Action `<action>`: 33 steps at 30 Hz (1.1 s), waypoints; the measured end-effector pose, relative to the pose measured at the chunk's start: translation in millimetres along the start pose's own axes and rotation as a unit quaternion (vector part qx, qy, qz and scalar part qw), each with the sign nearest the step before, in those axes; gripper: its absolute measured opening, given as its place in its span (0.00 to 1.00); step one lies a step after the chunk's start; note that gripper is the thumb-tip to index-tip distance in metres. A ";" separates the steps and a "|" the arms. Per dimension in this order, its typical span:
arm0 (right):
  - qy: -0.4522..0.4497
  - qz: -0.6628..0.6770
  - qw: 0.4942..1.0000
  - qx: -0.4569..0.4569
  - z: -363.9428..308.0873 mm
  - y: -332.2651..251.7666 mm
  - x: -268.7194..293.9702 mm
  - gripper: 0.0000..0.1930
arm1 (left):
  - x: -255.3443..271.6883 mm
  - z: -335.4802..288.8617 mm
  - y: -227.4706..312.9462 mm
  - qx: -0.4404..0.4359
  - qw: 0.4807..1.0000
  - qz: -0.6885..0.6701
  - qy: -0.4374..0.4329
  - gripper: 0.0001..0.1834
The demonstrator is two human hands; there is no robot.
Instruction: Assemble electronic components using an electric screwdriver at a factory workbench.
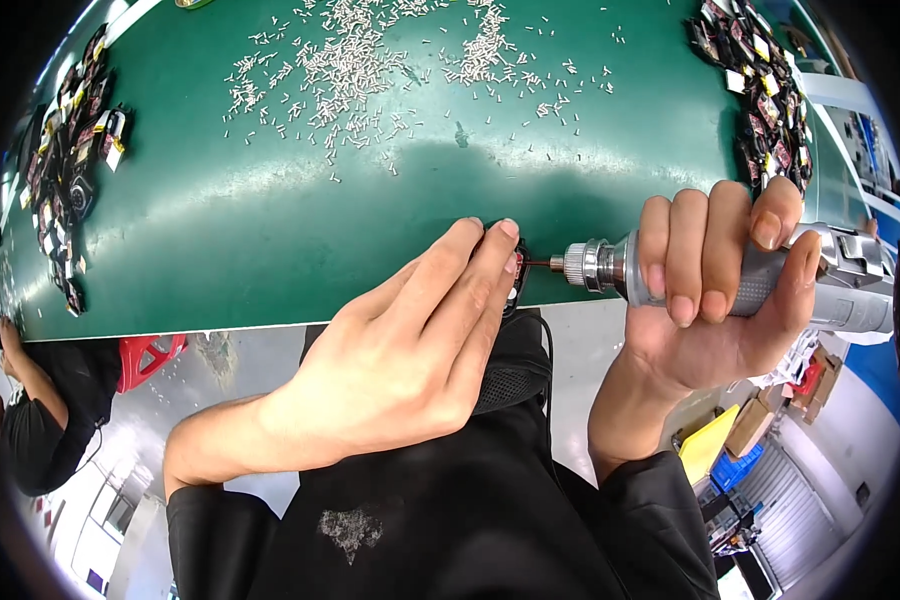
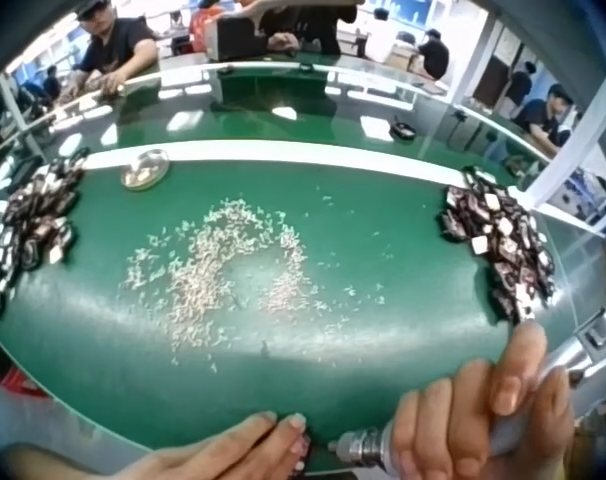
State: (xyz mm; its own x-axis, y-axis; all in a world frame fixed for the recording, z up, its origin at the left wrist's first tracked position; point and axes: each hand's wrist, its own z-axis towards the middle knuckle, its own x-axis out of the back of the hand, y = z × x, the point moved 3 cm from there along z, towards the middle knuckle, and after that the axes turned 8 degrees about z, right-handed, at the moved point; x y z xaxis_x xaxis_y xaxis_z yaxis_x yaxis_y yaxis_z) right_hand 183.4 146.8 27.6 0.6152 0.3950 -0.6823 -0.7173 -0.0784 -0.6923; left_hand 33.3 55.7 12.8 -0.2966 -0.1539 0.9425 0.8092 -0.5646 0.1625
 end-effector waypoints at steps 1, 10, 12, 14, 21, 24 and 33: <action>0.000 0.001 1.000 -0.002 0.9 0.5 0.1 0.14 | -1.0 -0.6 -0.4 -0.001 1.000 0.001 0.006 0.24; -0.147 -0.087 0.983 -0.068 17.0 8.4 -19.1 0.11 | -0.1 -1.2 -3.0 -0.013 1.000 0.008 0.026 0.23; -0.150 -0.097 0.981 -0.068 17.4 10.7 -21.9 0.10 | 3.3 -1.1 -3.5 -0.018 0.999 0.015 0.029 0.23; -0.157 -0.104 0.980 -0.064 16.3 10.4 -24.7 0.10 | 5.5 1.5 -2.9 -0.010 1.000 -0.001 0.021 0.23; -0.237 0.071 0.967 -0.061 21.1 9.6 -23.5 0.11 | 7.8 -7.8 -6.0 -0.015 0.999 0.014 0.036 0.19; -0.177 0.140 0.974 0.019 17.1 -12.1 -11.7 0.10 | 32.0 -32.6 -24.3 0.067 0.997 -0.012 0.047 0.22; 0.011 0.156 0.988 0.006 -15.6 9.9 28.1 0.07 | 82.7 -114.8 -155.2 0.389 0.856 0.333 0.074 0.26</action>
State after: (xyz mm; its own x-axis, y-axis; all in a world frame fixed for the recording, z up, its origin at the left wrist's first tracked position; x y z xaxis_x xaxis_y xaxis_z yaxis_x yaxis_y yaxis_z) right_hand 198.7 142.8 -2.1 0.3697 0.3332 -0.8674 -0.8771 -0.1829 -0.4441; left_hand -175.0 37.4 31.9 0.3482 -0.3645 0.8637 0.8990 0.3908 -0.1975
